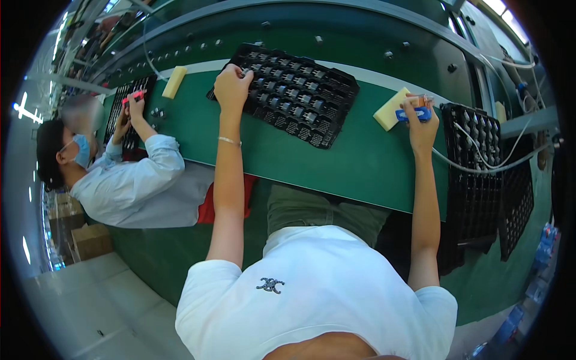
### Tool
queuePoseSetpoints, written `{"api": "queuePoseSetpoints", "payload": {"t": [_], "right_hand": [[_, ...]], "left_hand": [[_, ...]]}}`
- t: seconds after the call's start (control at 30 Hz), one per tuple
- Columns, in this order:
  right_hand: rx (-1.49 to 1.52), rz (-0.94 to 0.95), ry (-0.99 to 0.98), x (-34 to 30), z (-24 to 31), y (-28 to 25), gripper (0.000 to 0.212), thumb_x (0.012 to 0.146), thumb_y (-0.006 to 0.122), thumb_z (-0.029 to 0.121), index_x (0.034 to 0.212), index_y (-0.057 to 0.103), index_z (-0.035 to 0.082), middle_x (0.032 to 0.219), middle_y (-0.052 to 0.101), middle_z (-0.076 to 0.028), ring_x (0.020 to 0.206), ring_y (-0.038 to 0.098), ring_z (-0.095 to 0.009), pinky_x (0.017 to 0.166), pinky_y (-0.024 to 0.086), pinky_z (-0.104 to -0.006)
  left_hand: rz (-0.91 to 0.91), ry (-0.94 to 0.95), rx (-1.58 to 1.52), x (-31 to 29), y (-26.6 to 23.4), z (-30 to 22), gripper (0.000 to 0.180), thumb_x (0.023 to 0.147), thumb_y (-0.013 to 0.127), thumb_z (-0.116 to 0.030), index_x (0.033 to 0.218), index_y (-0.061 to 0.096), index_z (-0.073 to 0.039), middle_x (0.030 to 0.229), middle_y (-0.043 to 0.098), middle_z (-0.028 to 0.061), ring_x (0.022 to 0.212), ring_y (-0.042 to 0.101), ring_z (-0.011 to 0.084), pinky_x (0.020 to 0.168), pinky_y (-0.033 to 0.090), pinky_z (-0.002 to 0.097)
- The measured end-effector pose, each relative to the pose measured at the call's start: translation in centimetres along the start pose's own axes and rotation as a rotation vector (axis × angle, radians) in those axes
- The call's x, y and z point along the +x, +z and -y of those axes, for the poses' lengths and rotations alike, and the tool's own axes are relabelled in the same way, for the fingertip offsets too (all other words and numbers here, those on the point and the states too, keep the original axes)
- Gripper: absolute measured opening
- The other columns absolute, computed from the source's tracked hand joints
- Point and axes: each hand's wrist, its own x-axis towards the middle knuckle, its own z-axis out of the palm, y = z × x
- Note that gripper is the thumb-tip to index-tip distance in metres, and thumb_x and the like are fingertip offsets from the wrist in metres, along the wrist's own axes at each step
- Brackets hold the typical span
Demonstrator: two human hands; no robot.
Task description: The person picks electronic components from a tray, connects each one to a handheld testing device, and places the components onto the conveyor belt.
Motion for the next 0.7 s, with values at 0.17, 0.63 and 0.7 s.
{"api": "queuePoseSetpoints", "payload": {"t": [0.17, 0.63, 0.7], "right_hand": [[0.635, 0.183, 0.327, -0.8, 1.1, 0.3, 0.045, 0.097, 0.050, 0.039, 0.117, 0.057, 0.000, 0.102, 0.066, -0.011, 0.070, 0.061, -0.008, 0.049, 0.047, -0.0197], [0.741, 0.283, 0.483, -2.4, 2.3, 1.2, 0.037, 0.096, 0.053, 0.033, 0.115, 0.055, 0.001, 0.090, 0.064, -0.008, 0.066, 0.064, -0.009, 0.049, 0.053, -0.0210], [0.791, 0.325, 0.509, -2.4, 2.1, 1.2, 0.037, 0.095, 0.055, 0.031, 0.115, 0.055, 0.000, 0.092, 0.065, -0.008, 0.067, 0.065, -0.008, 0.049, 0.054, -0.0202]], "left_hand": [[0.371, 0.053, -0.993, -6.1, -0.2, -9.1, 0.017, 0.080, 0.067, -0.003, 0.097, 0.063, 0.000, 0.093, 0.065, 0.0071, 0.073, 0.062, 0.0106, 0.065, 0.049, 0.0232], [0.648, -0.003, -1.216, -13.5, 2.2, -18.7, 0.021, 0.078, 0.072, 0.000, 0.096, 0.061, 0.004, 0.084, 0.064, 0.0058, 0.066, 0.058, 0.0048, 0.057, 0.046, 0.0178], [0.662, 0.044, -1.202, -13.3, 2.6, -18.7, 0.019, 0.081, 0.072, -0.003, 0.095, 0.060, 0.001, 0.085, 0.065, 0.0040, 0.065, 0.056, 0.0033, 0.052, 0.041, 0.0162]]}}
